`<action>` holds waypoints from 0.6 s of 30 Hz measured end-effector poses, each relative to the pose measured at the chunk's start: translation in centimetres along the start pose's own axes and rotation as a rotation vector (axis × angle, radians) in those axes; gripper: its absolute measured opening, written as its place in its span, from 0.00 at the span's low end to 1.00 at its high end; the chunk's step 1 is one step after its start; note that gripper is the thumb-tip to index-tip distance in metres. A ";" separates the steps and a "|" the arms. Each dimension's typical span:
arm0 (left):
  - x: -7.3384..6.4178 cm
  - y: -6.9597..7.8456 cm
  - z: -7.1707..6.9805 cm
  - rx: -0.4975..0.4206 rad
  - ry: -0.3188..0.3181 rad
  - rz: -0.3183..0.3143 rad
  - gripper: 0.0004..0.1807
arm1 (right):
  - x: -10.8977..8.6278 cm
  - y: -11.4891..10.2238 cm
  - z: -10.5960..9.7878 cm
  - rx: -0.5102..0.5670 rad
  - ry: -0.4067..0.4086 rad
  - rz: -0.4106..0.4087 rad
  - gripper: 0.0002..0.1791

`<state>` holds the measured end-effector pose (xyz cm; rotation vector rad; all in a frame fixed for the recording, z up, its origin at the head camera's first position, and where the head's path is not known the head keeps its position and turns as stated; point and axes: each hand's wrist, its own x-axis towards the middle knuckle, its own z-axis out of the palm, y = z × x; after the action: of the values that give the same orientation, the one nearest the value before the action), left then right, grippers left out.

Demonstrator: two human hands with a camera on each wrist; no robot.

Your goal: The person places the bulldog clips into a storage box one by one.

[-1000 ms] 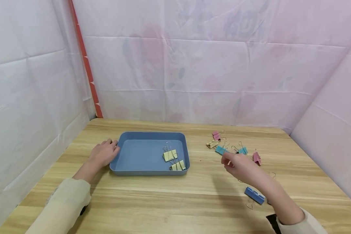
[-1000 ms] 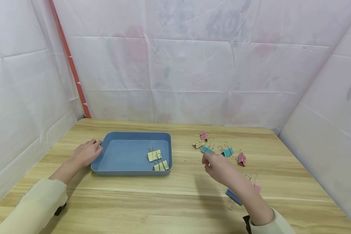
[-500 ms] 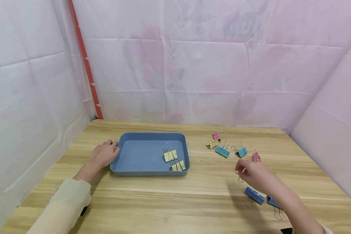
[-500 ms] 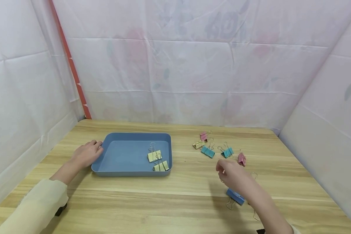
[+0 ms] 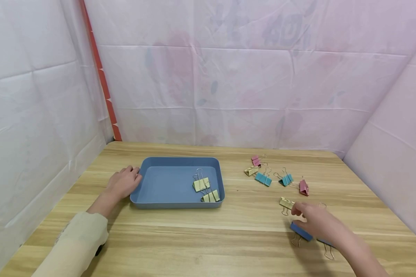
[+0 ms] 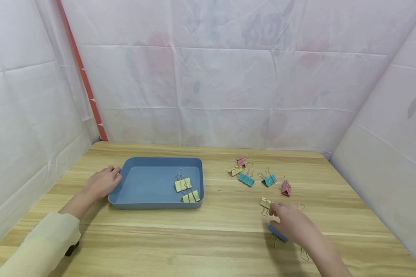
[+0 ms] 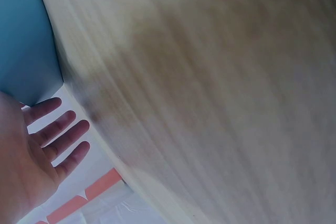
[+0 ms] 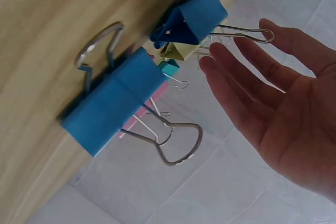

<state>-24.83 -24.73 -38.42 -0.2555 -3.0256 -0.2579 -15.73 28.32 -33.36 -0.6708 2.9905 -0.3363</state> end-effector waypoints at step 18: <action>-0.1 0.1 -0.1 0.003 0.001 0.003 0.26 | -0.2 0.0 1.3 -0.028 -0.136 0.125 0.14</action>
<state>-24.74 -24.70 -38.33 -0.2601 -3.0236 -0.2537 -15.44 28.09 -34.64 -0.4844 2.8948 -0.2328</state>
